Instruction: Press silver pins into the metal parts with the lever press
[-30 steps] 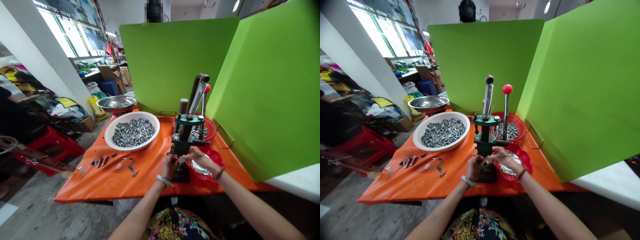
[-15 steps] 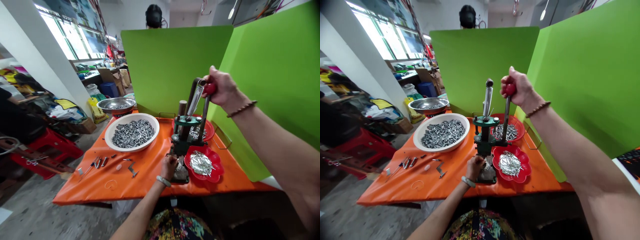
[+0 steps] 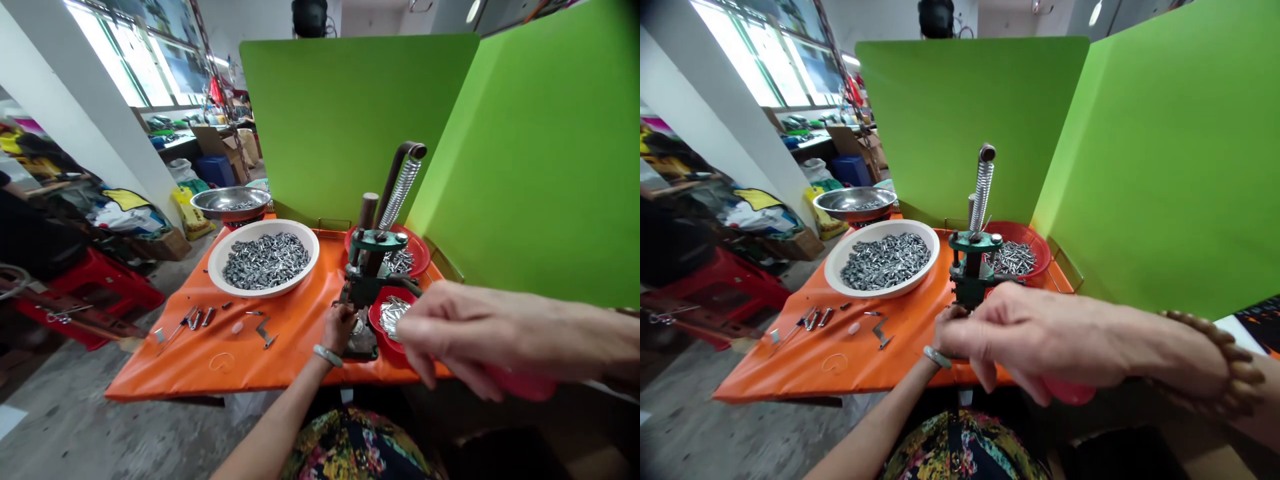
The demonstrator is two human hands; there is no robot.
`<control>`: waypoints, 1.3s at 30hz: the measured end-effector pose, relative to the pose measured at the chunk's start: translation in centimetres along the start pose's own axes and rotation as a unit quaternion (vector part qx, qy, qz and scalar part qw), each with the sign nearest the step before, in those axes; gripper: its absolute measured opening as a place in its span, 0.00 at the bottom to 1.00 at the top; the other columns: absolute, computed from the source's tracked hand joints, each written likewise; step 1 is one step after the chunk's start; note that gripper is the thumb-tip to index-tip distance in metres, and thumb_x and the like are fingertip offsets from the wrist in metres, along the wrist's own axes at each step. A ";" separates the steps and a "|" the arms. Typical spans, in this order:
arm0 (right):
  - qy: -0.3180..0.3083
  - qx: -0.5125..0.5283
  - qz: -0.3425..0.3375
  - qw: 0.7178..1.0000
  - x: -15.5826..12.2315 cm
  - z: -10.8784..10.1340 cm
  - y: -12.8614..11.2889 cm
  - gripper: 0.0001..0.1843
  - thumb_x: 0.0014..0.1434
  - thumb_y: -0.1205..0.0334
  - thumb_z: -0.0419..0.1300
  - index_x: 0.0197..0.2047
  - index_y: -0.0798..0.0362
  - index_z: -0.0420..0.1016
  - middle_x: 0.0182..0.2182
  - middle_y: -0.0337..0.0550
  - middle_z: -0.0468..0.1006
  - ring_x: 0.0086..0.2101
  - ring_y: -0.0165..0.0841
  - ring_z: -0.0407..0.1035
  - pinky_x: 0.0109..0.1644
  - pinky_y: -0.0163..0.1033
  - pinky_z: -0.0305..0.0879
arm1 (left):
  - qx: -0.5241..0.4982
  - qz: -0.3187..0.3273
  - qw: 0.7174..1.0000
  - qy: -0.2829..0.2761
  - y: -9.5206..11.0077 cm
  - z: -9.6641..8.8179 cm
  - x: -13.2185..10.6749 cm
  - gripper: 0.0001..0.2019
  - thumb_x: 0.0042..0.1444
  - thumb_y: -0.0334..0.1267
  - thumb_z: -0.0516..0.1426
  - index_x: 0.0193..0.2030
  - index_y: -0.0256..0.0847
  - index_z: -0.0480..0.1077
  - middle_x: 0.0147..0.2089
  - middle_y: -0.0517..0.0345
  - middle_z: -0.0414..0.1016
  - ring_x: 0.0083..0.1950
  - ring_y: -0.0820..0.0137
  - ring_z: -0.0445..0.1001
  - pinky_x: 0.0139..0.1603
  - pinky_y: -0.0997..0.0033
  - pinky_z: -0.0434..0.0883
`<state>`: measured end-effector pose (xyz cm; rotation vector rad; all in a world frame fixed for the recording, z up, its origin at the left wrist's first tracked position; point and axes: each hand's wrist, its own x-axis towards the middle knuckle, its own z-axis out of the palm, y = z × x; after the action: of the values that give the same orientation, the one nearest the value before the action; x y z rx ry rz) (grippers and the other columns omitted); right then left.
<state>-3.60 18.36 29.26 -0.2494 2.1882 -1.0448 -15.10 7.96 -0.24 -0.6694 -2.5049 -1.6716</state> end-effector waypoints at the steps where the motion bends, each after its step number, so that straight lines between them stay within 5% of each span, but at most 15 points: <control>1: 0.016 -0.048 -0.007 0.999 0.2 0.9 0.4 0.26 0.58 0.45 0.45 0.30 0.59 0.71 0.17 0.38 0.67 0.15 0.20 0.56 0.19 0.26 0.51 | 0.001 -0.004 1.000 -0.002 -0.2 0.1 0.0 0.03 0.45 0.32 0.57 0.29 0.36 0.69 0.28 0.57 0.68 0.29 0.77 0.63 0.33 0.76 0.62; 7: 0.115 -0.307 -0.063 0.943 1.9 7.2 3.0 0.08 0.56 0.63 0.52 0.28 0.54 0.70 0.24 0.39 0.71 0.25 0.25 0.64 0.27 0.30 0.53 | -0.024 -0.049 0.998 -0.042 -2.1 0.6 0.1 0.17 0.38 0.33 0.62 0.39 0.40 0.68 0.32 0.59 0.66 0.31 0.77 0.63 0.34 0.77 0.62; 16: 0.246 -0.374 -0.201 0.872 7.0 12.1 11.1 0.08 0.54 0.71 0.50 0.24 0.55 0.63 0.20 0.39 0.66 0.22 0.27 0.56 0.26 0.35 0.46 | -0.048 -0.040 0.996 -0.057 -2.8 0.8 0.2 0.15 0.40 0.36 0.62 0.37 0.39 0.68 0.35 0.56 0.68 0.37 0.73 0.65 0.40 0.72 0.64; 28: 0.352 -0.472 -0.279 0.758 16.0 12.2 22.5 0.11 0.54 0.66 0.49 0.40 0.59 0.66 0.27 0.44 0.66 0.29 0.32 0.58 0.34 0.39 0.47 | -0.017 -0.061 0.996 -0.064 -2.4 0.9 -0.1 0.16 0.39 0.34 0.62 0.38 0.39 0.67 0.38 0.56 0.68 0.39 0.73 0.64 0.41 0.72 0.64; 33: 0.340 -0.456 -0.247 0.785 15.4 12.7 21.8 0.06 0.54 0.69 0.49 0.34 0.56 0.66 0.25 0.43 0.66 0.28 0.31 0.58 0.33 0.39 0.47 | -0.003 -0.071 0.996 -0.061 -1.7 0.7 -0.3 0.17 0.40 0.34 0.61 0.40 0.38 0.67 0.38 0.56 0.69 0.37 0.74 0.65 0.39 0.74 0.64; 39: 0.294 -0.333 -0.260 0.857 10.5 13.8 16.1 0.07 0.55 0.69 0.49 0.27 0.55 0.64 0.22 0.39 0.67 0.24 0.27 0.59 0.28 0.34 0.48 | 0.055 -0.046 0.990 -0.119 -0.8 -2.3 0.7 0.14 0.43 0.32 0.58 0.40 0.41 0.69 0.35 0.58 0.70 0.34 0.76 0.65 0.38 0.75 0.64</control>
<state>-0.41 15.90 5.95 -0.9939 3.1078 -0.6087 -16.41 5.90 0.22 -0.7965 -2.8085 -1.5488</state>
